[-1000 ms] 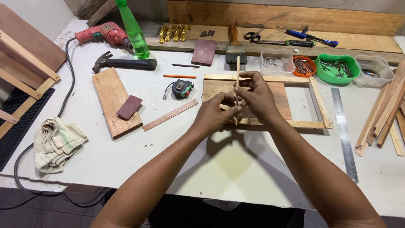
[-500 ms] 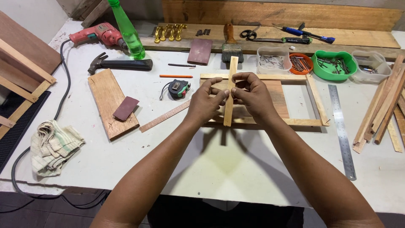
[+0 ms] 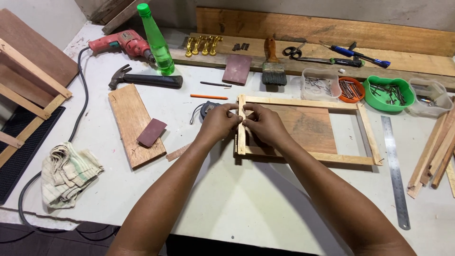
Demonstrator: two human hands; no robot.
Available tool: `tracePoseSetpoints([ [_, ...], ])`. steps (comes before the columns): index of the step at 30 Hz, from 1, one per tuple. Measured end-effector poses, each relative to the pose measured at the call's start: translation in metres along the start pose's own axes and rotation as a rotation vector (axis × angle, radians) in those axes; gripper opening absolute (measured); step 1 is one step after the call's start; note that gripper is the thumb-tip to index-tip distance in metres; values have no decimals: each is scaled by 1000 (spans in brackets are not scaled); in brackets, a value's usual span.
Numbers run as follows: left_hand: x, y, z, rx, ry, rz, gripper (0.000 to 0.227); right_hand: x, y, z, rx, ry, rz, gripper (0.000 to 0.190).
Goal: The person assembles a wooden frame at a workbench. They position thin wood strips on the frame, measure with a tape measure, mark with a pencil, hammer nails into the joints, and press strips into place, then reach for more wood strips from a pile at the side of the bench.
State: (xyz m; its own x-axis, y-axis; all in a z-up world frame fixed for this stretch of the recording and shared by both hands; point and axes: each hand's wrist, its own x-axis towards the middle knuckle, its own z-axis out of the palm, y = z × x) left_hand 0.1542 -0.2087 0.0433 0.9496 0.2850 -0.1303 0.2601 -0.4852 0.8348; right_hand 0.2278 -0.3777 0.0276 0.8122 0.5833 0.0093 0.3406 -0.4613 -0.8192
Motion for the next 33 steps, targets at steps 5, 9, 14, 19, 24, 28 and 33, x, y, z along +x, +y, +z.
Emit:
tracePoseSetpoints([
  [5, 12, -13, 0, 29, -16, 41, 39, 1, -25, -1, -242, -3, 2, 43],
  [9, 16, -21, 1, 22, -26, 57, 39, 4, -21, 3, -368, 0, -60, 40],
  [14, 9, -13, -4, 43, -40, 4, 41, 5, -15, 6, -387, 12, -148, 37],
  [19, 13, -19, -1, 52, -38, 6, 43, 5, -18, 5, -390, -5, -126, 36],
  [24, 13, -17, 0, 55, -46, 10, 43, 6, -15, 5, -382, -1, -129, 36],
  [28, 11, -13, -2, 69, -53, -1, 43, 8, -11, 6, -392, -5, -121, 36],
  [33, 12, -15, -1, 82, -45, 16, 43, 10, -9, 6, -396, 3, -141, 36],
])
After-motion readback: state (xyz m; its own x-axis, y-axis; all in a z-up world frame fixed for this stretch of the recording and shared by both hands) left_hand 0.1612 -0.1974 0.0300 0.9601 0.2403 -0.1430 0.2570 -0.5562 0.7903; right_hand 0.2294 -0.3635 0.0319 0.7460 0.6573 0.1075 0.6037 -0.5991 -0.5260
